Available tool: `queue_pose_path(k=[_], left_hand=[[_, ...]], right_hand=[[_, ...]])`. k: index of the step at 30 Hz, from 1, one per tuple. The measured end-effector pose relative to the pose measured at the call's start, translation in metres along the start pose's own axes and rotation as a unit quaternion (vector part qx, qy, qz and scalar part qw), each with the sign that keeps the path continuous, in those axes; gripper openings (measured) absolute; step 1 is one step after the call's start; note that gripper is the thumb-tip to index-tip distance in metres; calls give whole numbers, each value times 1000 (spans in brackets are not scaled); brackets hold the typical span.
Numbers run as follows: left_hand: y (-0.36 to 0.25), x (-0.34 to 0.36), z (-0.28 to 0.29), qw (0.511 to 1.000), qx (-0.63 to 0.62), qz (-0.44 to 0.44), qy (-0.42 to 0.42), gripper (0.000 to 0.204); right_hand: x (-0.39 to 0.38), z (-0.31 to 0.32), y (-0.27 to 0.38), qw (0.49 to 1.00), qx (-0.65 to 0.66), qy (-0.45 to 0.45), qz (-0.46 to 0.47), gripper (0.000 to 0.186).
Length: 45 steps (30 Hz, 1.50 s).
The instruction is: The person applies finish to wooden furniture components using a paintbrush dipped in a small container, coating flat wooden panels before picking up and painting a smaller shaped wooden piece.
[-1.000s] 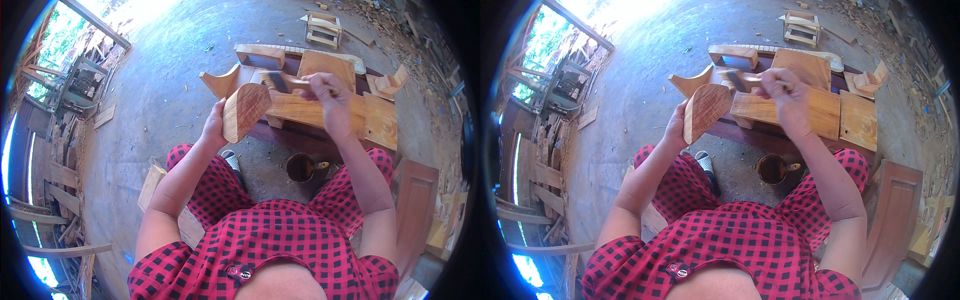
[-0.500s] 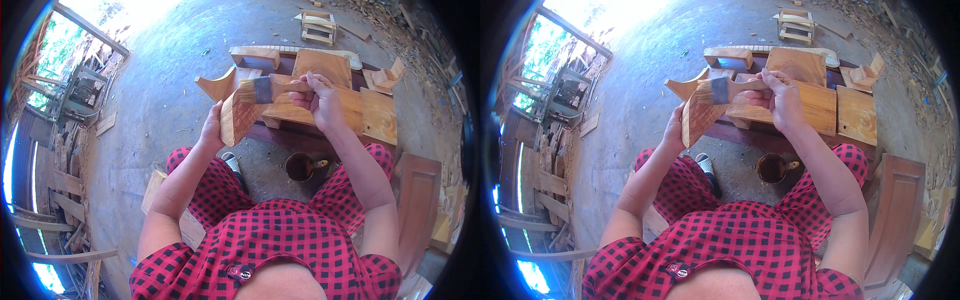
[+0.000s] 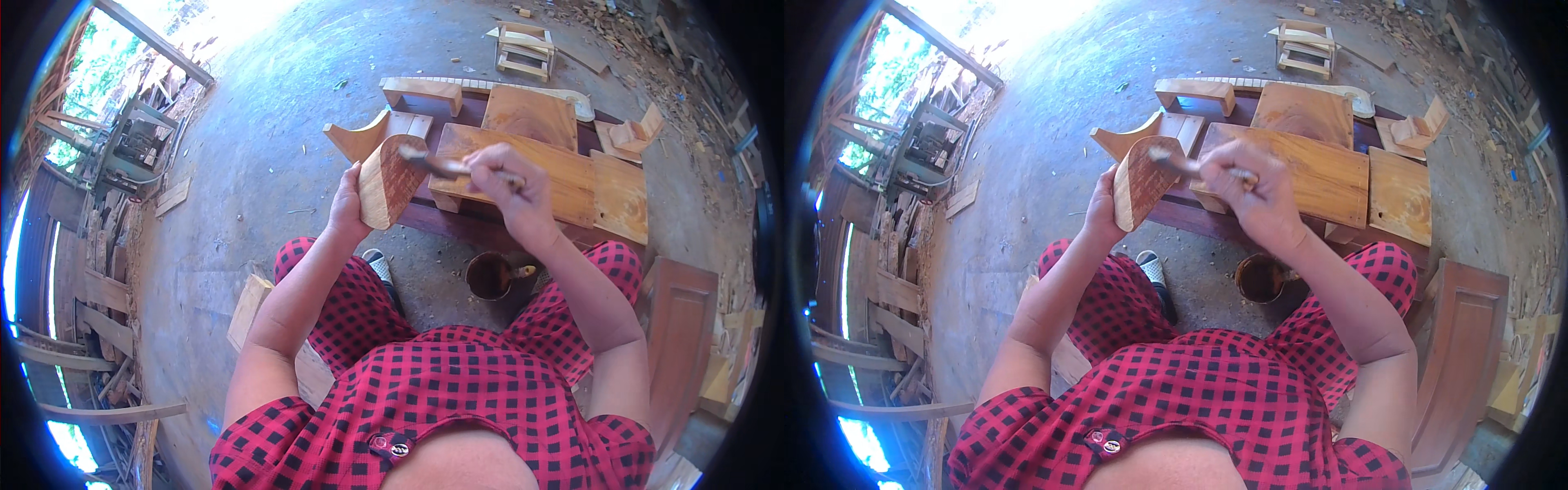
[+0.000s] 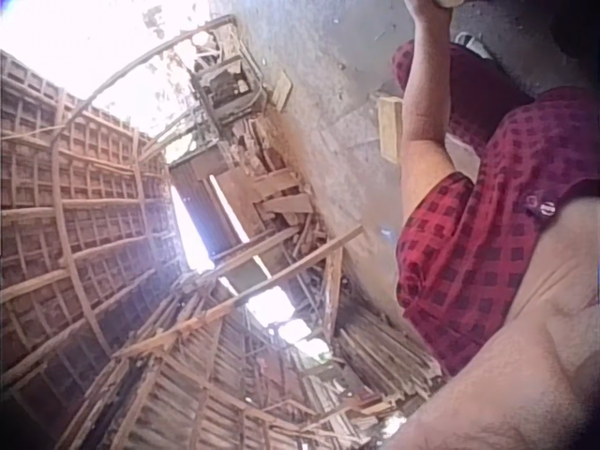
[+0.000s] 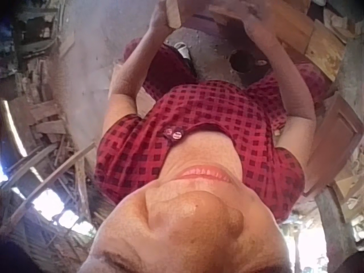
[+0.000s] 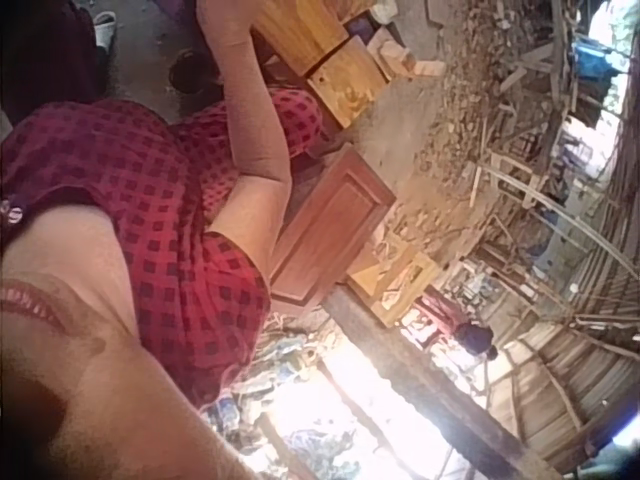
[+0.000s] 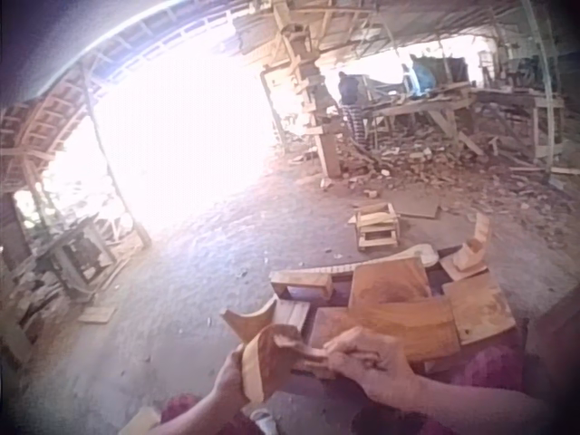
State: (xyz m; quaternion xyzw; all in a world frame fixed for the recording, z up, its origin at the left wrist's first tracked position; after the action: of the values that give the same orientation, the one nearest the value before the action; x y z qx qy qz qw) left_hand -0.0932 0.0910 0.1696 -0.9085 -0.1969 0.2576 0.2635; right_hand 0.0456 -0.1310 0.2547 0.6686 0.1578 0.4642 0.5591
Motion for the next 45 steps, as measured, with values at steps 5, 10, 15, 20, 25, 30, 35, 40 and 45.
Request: queue_pose_path(k=[5,10,15,20,25,30,35,40,45], left_hand=[[-11,3,14,997,-4,-51,-51,47],[-10,4,13,998,-37,-26,-49,46],[6,-5,-6,999,-6,47,7,44],[11,-8,-14,996,27,87,12,43],[7,-5,-10,998,32,51,-6,43],[4,-3,-5,999,38,5,-27,43],[-6,-1,3,993,54,-65,-80,43],[-5,-3,1,947,221,-201,-116,39],[11,-15,-17,886,372,-275,-39,41]], right_hand=[[-13,-10,24,993,101,58,6,12],[-6,2,14,976,191,34,-101,18],[14,23,-25,951,233,-44,-200,20],[26,49,-36,955,173,-178,-164,19],[23,51,-20,976,-6,-208,-60,20],[3,12,-8,990,-120,-44,61,17],[-11,3,12,999,20,38,30,11],[5,27,19,988,115,-68,-78,12],[8,23,2,983,97,-78,-138,11]])
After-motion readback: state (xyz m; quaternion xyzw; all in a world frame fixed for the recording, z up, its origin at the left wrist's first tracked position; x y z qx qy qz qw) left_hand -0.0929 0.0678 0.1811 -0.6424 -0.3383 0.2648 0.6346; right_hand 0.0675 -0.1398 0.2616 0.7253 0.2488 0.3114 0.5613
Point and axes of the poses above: each hand's wrist, its own x-axis towards the middle knuckle, its own z-axis out of the back of the hand, y = z × x, the point moved 2 cm from there along x, towards the middle knuckle, and after that the axes turned 8 degrees about -x, right-handed, at the moved point
